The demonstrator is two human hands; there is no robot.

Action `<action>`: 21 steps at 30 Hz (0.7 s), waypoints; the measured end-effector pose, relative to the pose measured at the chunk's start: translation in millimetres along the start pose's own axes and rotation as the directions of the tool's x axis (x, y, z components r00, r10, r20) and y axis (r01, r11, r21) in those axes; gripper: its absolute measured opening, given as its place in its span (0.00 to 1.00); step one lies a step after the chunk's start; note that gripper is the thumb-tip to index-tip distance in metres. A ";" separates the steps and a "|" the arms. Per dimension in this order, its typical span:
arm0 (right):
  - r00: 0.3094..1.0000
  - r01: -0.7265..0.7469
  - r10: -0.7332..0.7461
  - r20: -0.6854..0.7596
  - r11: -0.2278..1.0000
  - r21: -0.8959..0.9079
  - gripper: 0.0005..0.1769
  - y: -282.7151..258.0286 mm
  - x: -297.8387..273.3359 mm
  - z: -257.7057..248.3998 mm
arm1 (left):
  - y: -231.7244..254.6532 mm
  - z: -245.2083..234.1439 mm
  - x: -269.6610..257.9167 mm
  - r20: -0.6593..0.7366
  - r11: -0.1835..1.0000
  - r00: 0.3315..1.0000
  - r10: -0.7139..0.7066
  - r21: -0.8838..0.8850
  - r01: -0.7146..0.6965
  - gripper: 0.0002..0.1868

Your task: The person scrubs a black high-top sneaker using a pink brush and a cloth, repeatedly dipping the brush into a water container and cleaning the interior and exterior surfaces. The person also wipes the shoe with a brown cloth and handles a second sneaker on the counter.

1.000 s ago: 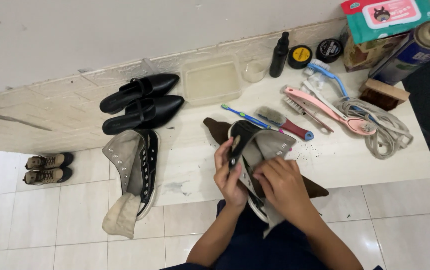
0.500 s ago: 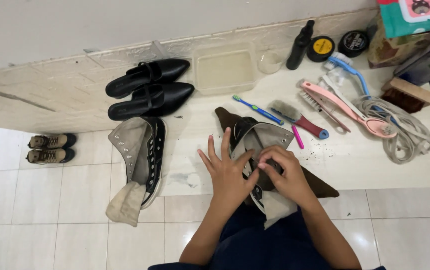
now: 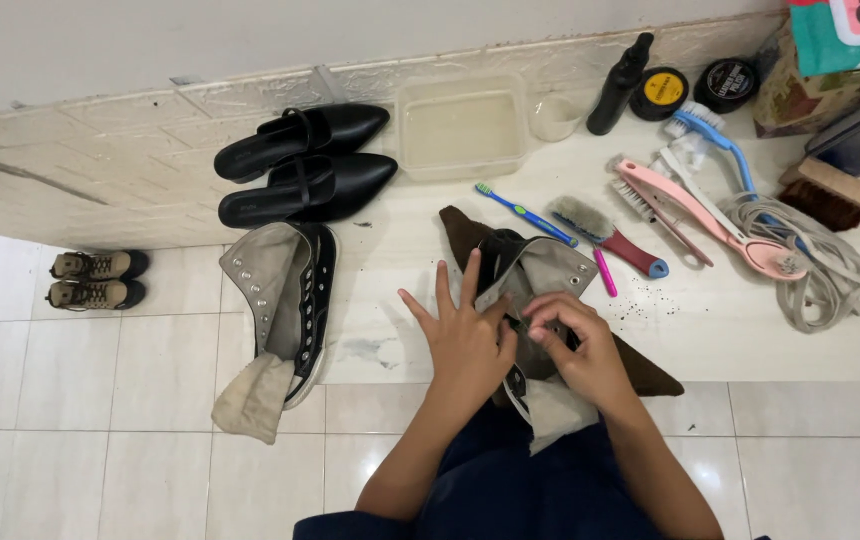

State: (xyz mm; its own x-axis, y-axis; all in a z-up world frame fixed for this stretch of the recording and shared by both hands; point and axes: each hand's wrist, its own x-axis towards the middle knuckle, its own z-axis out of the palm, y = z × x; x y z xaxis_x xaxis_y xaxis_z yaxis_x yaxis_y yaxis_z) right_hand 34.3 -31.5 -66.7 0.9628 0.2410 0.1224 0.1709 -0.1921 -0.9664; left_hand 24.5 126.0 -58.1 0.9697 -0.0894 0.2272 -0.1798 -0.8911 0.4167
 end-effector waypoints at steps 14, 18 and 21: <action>0.967 0.230 -0.242 0.081 0.689 -0.688 0.02 -8.1 17.4 -2.7 | -0.2 10.3 9.0 -0.221 1.000 0.975 0.021 0.002 -0.021 0.05; 0.927 0.308 -0.327 0.183 0.388 -0.869 0.07 10.8 47.4 17.9 | -7.4 15.9 4.8 -0.241 0.999 0.970 -0.033 -0.020 0.029 0.20; 0.934 0.304 -0.254 0.250 0.204 -0.930 0.15 49.1 57.9 35.0 | -13.2 16.0 2.8 -0.139 0.994 0.985 -0.098 -0.071 0.089 0.33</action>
State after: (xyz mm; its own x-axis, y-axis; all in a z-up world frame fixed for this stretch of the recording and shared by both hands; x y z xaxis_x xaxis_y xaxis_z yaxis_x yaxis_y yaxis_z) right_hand 91.0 6.3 -115.0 0.8041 0.5113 0.3034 0.5224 -0.8512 0.0501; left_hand 32.2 130.4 -77.1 0.9502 0.0614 0.3054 -0.1039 -0.8618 0.4965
